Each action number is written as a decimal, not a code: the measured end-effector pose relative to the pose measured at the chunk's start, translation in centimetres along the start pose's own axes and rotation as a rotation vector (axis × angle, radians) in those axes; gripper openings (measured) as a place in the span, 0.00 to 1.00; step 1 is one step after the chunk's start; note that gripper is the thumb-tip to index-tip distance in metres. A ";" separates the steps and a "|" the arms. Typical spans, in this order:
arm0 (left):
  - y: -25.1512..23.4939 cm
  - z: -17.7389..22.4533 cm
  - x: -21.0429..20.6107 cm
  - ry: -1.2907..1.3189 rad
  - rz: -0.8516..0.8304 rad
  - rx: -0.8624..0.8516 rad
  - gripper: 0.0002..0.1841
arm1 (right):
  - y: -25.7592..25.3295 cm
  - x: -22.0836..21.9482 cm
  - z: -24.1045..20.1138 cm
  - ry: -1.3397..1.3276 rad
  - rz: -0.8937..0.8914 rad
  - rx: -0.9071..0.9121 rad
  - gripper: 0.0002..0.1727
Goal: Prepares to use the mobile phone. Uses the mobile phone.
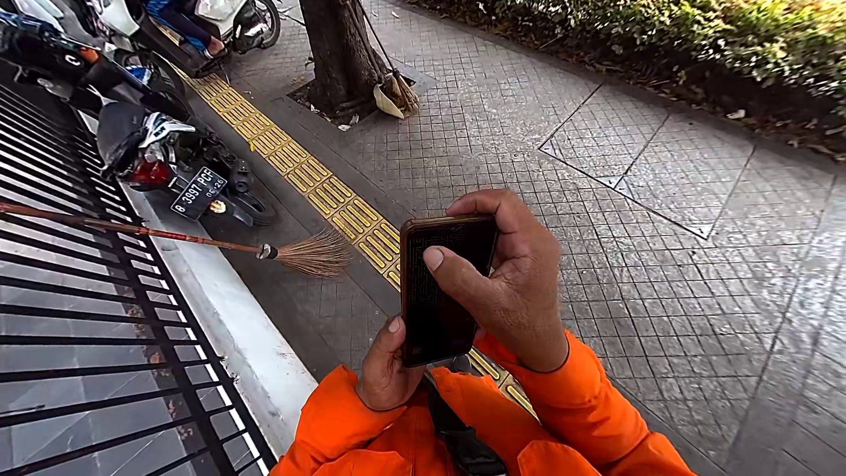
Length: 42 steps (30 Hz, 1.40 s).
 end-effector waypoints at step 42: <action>0.0 -0.4 -0.3 -0.011 -0.014 0.016 0.22 | 0.1 0.6 0.4 -0.045 0.003 0.003 0.15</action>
Point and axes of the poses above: each hand's wrist, its own y-axis away from the middle knuckle, its own x-axis out of the back of the hand, z = x × y, the point moved 9 cm from there along -y, towards the middle knuckle, and after that the axes turned 12 degrees about -x, right-handed, at the moved point
